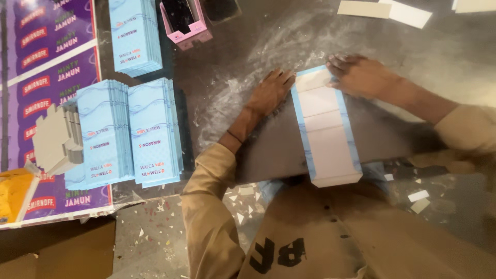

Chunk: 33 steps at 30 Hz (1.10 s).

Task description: The person folds and assembles small white paper boxes on a workbench. They repeatedly pick up flat sheets, fold them into box shapes, and stack the finished units. The process is continuous and repetitive throughout the clip.

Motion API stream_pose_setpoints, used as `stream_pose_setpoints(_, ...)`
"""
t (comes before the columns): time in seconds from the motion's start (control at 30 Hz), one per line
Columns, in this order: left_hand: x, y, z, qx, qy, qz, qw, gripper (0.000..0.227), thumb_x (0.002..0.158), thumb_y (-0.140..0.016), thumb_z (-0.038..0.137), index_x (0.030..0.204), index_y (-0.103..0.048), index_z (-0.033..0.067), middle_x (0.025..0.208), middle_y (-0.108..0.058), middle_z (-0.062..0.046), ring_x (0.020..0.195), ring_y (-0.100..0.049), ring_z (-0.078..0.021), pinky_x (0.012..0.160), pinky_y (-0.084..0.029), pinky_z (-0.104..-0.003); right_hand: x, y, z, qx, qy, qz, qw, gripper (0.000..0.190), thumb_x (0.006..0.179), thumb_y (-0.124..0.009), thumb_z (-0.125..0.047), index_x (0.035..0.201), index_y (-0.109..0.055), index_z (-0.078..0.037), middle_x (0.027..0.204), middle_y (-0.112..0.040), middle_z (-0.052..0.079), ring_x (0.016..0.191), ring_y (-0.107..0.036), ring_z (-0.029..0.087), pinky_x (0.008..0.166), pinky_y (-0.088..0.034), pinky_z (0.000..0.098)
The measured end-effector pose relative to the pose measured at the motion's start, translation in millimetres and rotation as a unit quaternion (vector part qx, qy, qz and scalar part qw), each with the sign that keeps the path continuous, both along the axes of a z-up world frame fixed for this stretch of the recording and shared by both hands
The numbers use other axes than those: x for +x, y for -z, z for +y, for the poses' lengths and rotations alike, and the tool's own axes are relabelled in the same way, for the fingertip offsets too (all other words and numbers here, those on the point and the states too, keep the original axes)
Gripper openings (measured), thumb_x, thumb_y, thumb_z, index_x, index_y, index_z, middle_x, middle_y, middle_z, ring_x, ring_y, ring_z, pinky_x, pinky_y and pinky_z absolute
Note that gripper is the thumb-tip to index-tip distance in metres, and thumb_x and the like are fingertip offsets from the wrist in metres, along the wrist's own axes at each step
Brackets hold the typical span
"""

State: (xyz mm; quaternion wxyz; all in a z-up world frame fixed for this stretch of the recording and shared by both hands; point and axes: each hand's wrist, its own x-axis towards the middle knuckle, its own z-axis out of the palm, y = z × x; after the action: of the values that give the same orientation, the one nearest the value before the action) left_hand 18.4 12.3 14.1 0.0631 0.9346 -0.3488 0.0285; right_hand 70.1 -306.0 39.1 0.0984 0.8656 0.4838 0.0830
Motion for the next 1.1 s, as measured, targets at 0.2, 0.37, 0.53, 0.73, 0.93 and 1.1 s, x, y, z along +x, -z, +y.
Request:
stream_pose_setpoints(0.2,-9.5,-31.4,-11.7,-0.001,-0.011,-0.008,1.000,0.055,0.087,-0.063,0.016,0.139,-0.053,0.0023,0.146,-0.050,-0.015,0.132,-0.046,-0.0353,0.114,-0.038,-0.046,-56.2,-21.2,73.2,-0.065,0.114,0.098,0.987,0.076,0.108,-0.031,-0.056,0.154,-0.040,0.004,0.147,-0.052,0.025,0.138,-0.054,0.036,0.124,-0.033,0.0492)
stream_pose_setpoints(0.37,-12.0,-31.0,-13.3,-0.030,-0.027,-0.032,0.999,0.047,0.093,-0.065,0.018,0.135,-0.055,0.0020,0.143,-0.053,-0.013,0.130,-0.048,-0.0342,0.114,-0.040,-0.045,-57.4,-8.7,67.2,0.126,0.105,0.117,0.980,0.073,0.109,-0.034,-0.048,0.158,-0.035,0.007,0.158,-0.043,0.028,0.135,-0.049,0.041,0.115,-0.035,0.0485)
stream_pose_setpoints(0.53,-26.0,-25.4,-15.5,-0.054,-0.059,-0.021,0.997,0.050,0.091,-0.064,0.021,0.135,-0.054,0.0002,0.137,-0.056,-0.014,0.130,-0.049,-0.0347,0.113,-0.039,-0.048,-57.0,14.8,37.9,0.151,0.142,0.079,0.975,0.071,0.105,-0.036,-0.050,0.153,-0.037,0.002,0.156,-0.044,0.023,0.144,-0.041,0.037,0.117,-0.033,0.0497)
stream_pose_setpoints(0.73,-25.5,-27.3,-3.2,-0.134,-0.047,-0.003,0.990,0.055,0.093,-0.057,0.016,0.144,-0.049,-0.0030,0.134,-0.056,-0.018,0.129,-0.049,-0.0392,0.114,-0.035,-0.051,-62.2,5.7,18.0,0.213,0.227,0.003,0.950,0.070,0.112,-0.040,-0.049,0.151,-0.042,0.010,0.151,-0.052,0.031,0.141,-0.048,0.045,0.116,-0.039,0.0515)
stream_pose_setpoints(0.93,-5.5,-25.3,-13.1,-0.174,-0.060,-0.013,0.983,0.051,0.097,-0.054,0.023,0.144,-0.051,0.0011,0.134,-0.055,-0.019,0.130,-0.051,-0.0383,0.119,-0.035,-0.049,-151.6,-50.1,-57.5,0.317,0.385,0.341,0.797,0.069,0.106,-0.036,-0.059,0.142,-0.059,-0.004,0.099,-0.074,0.025,0.090,-0.072,0.044,0.081,-0.057,0.0550)
stream_pose_setpoints(1.1,-12.7,-20.9,-21.1,-0.081,-0.092,-0.030,0.992,0.049,0.101,-0.057,0.033,0.139,-0.055,0.0027,0.138,-0.051,-0.019,0.131,-0.046,-0.0391,0.114,-0.033,-0.054,-243.9,-57.0,-58.4,0.343,0.458,0.630,0.524,0.064,0.098,-0.040,-0.054,0.139,-0.059,-0.008,0.102,-0.072,0.022,0.094,-0.072,0.038,0.082,-0.058,0.0496)
